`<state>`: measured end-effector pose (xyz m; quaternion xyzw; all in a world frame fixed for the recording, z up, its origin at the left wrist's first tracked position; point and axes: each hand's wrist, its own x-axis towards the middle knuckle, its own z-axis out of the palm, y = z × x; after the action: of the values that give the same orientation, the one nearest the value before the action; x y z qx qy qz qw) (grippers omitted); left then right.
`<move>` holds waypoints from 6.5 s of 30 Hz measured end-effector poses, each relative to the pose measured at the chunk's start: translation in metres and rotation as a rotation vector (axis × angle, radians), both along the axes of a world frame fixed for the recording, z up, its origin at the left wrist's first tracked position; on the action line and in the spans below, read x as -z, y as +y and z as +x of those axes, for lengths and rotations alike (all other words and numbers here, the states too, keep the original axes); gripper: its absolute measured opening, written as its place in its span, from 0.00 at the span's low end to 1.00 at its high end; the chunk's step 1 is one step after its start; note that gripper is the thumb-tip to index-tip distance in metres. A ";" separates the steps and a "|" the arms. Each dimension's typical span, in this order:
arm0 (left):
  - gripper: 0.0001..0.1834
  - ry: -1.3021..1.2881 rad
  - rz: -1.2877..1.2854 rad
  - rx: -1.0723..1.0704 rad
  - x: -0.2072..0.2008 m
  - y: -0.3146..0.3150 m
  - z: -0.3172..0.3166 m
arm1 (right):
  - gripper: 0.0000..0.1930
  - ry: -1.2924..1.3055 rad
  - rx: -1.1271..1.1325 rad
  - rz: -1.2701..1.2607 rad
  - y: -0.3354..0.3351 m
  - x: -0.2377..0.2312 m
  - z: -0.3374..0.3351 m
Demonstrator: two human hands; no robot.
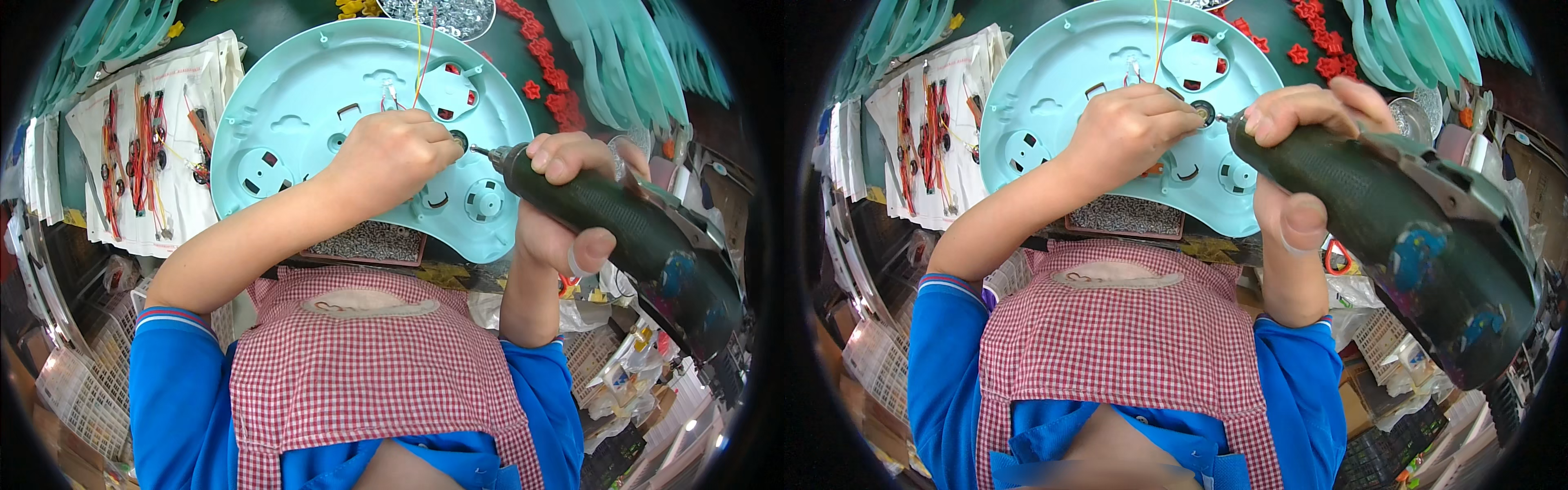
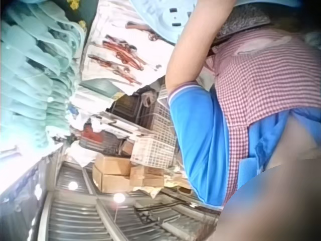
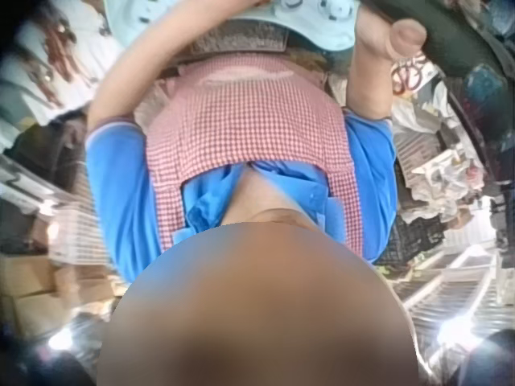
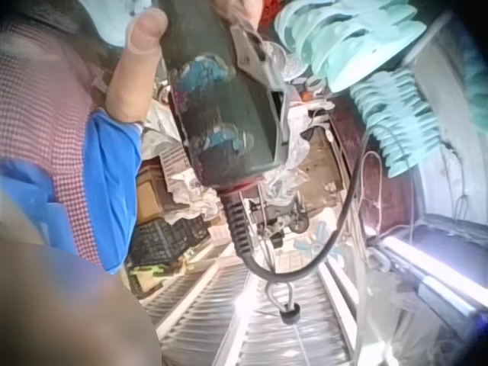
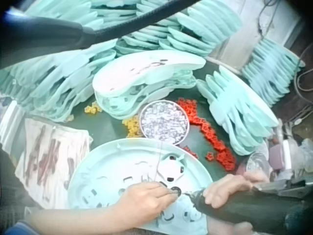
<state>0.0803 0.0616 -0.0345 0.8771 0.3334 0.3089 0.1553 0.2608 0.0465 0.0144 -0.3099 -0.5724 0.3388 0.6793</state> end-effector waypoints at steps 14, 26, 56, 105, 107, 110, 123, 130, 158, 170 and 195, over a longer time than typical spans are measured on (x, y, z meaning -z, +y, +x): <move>0.10 -0.027 -0.025 -0.023 0.003 -0.002 -0.001 | 0.49 0.053 -0.219 0.027 0.009 -0.002 0.013; 0.08 -0.020 -0.059 -0.017 0.003 -0.004 -0.002 | 0.39 0.038 -0.175 0.030 0.009 0.009 0.003; 0.10 -0.063 -0.103 -0.039 -0.002 0.000 -0.003 | 0.44 0.076 -0.350 0.036 -0.001 -0.019 -0.001; 0.12 -0.906 -1.373 -0.234 -0.029 -0.029 -0.055 | 0.05 -0.819 -0.078 -0.268 -0.025 0.018 -0.059; 0.13 -0.841 -1.430 -0.284 -0.029 -0.024 -0.056 | 0.07 -0.894 0.034 -0.091 -0.016 0.015 -0.049; 0.13 -0.821 -1.452 -0.062 -0.027 -0.020 -0.054 | 0.22 -0.939 -0.026 0.398 0.022 0.021 -0.036; 0.13 0.247 -0.440 -0.310 -0.021 -0.046 -0.109 | 0.10 -0.951 -0.342 -0.118 0.018 0.040 -0.072; 0.11 0.170 -0.407 -0.341 -0.016 -0.054 -0.107 | 0.08 -1.029 -0.318 -0.072 0.022 0.039 -0.079; 0.05 0.218 -0.003 -0.199 -0.003 -0.036 -0.088 | 0.14 -1.200 -0.187 0.019 0.025 0.026 -0.054; 0.09 -0.149 -0.102 -0.264 -0.021 -0.046 -0.086 | 0.20 -1.229 -0.259 0.039 0.032 0.014 -0.052; 0.49 0.288 -0.295 -0.244 -0.022 -0.040 -0.058 | 0.13 -1.091 -0.007 -0.084 -0.014 0.022 -0.024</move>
<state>0.0219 0.0217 -0.0130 0.8331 0.4972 0.1449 0.1942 0.2368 0.0321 -0.0079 -0.4657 -0.8287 0.1539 0.2696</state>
